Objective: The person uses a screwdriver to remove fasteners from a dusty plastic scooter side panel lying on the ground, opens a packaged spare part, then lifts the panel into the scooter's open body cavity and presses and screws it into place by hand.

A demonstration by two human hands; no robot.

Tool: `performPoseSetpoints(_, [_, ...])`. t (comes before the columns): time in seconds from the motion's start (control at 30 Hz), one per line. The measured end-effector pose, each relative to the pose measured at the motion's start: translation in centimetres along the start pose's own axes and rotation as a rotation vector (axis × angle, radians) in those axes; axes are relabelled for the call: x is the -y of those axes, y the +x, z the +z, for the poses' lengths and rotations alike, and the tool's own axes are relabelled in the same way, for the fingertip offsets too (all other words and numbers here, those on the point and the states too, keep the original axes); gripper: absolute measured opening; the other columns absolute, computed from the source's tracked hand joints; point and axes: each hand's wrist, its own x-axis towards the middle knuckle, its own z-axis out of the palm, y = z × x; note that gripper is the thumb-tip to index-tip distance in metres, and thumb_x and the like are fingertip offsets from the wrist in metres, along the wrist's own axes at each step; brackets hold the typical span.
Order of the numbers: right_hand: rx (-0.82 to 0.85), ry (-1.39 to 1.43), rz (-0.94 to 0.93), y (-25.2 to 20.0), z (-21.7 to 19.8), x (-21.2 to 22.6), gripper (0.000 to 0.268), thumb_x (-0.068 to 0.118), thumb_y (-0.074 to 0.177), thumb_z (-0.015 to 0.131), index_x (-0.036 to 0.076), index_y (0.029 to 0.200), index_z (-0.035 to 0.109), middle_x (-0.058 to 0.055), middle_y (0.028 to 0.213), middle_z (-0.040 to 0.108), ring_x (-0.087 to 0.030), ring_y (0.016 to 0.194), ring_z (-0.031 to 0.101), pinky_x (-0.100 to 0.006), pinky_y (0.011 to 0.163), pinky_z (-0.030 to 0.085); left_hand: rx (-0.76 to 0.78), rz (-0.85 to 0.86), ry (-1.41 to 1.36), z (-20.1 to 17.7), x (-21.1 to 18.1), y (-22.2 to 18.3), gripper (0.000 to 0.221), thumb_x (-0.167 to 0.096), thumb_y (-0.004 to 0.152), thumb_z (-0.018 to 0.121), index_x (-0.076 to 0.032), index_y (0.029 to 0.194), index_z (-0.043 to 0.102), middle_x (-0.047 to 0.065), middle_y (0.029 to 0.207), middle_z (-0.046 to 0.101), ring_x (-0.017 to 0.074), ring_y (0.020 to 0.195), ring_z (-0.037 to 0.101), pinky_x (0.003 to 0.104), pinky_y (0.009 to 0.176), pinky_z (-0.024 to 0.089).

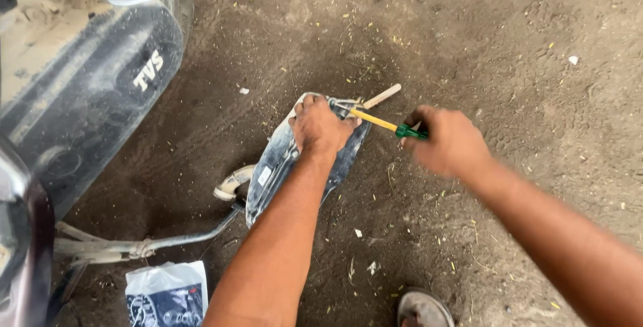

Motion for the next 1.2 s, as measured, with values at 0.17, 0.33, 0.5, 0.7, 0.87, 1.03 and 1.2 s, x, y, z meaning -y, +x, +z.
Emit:
performPoseSetpoints(0.17, [-0.263, -1.026, -0.442, -2.4, -0.5, 2.2, 0.066, 0.022, 0.09, 0.056, 0.019, 0.155, 0.047, -0.01, 0.096, 0.07, -0.02, 0.078, 0.068, -0.035, 0.066, 0.06, -0.034, -0.004, -0.009, 0.5, 0.6, 0.1, 0.093, -0.061, 0.068, 0.088, -0.002, 0.133, 0.059, 0.012, 0.134, 0.056, 0.0276, 0.127, 0.05, 0.046, 0.102, 0.044])
performPoseSetpoints(0.33, [0.05, -0.474, -0.072, -2.9, -4.4, 6.4, 0.039, 0.04, 0.108, 0.049, 0.024, 0.143, 0.058, -0.011, 0.09, 0.074, -0.026, 0.074, 0.068, -0.043, 0.07, 0.06, -0.044, 0.02, -0.019, 0.6, 0.7, -0.2, 0.085, -0.061, 0.07, 0.086, -0.006, 0.131, 0.062, 0.01, 0.135, 0.056, 0.0281, 0.131, 0.048, 0.046, 0.107, 0.042])
performPoseSetpoints(0.5, [-0.025, -0.176, -0.104, -1.1, -0.7, 1.9, 0.036, 0.04, 0.1, 0.053, 0.02, 0.128, 0.065, -0.004, 0.095, 0.071, -0.023, 0.072, 0.07, -0.039, 0.066, 0.06, -0.047, 0.024, 0.002, 0.9, 0.8, 0.7, 0.088, -0.062, 0.07, 0.086, -0.003, 0.131, 0.061, 0.012, 0.135, 0.056, 0.029, 0.13, 0.049, 0.047, 0.105, 0.043])
performPoseSetpoints(0.7, [-0.226, -0.757, -0.39, -2.4, -1.5, 3.2, 0.048, 0.027, 0.103, 0.044, 0.017, 0.15, 0.049, -0.01, 0.091, 0.066, -0.022, 0.071, 0.069, -0.038, 0.056, 0.06, -0.086, 0.056, -0.032, 1.2, 0.4, 0.6, 0.085, -0.06, 0.069, 0.087, -0.005, 0.129, 0.063, 0.011, 0.135, 0.057, 0.0294, 0.13, 0.05, 0.047, 0.104, 0.043])
performPoseSetpoints(0.87, [0.108, -0.474, -0.026, -2.0, -4.1, 6.2, 0.042, 0.041, 0.108, 0.039, 0.026, 0.144, 0.053, -0.011, 0.085, 0.071, -0.025, 0.073, 0.071, -0.041, 0.062, 0.058, -0.132, 0.076, -0.034, 1.5, 1.1, 1.3, 0.085, -0.059, 0.067, 0.089, -0.007, 0.129, 0.063, 0.01, 0.135, 0.057, 0.0298, 0.129, 0.05, 0.047, 0.104, 0.044])
performPoseSetpoints(1.03, [-0.257, -0.3, -0.389, -0.4, 0.8, 0.9, 0.035, 0.043, 0.099, 0.052, 0.024, 0.124, 0.066, -0.007, 0.094, 0.071, -0.029, 0.079, 0.07, -0.046, 0.063, 0.058, -0.049, 0.023, 0.074, 0.0, 0.8, 0.4, 0.11, -0.062, 0.059, 0.094, 0.002, 0.137, 0.052, 0.014, 0.139, 0.053, 0.0315, 0.13, 0.049, 0.046, 0.1, 0.049])
performPoseSetpoints(1.2, [-0.087, -0.345, -0.094, -4.1, -2.1, 0.2, 0.036, 0.039, 0.104, 0.047, 0.025, 0.136, 0.057, -0.01, 0.104, 0.065, -0.029, 0.076, 0.072, -0.046, 0.062, 0.061, -0.017, 0.028, 0.1, -0.6, 2.0, 2.8, 0.116, -0.061, 0.053, 0.098, 0.004, 0.136, 0.052, 0.02, 0.141, 0.052, 0.0353, 0.129, 0.052, 0.045, 0.101, 0.05])
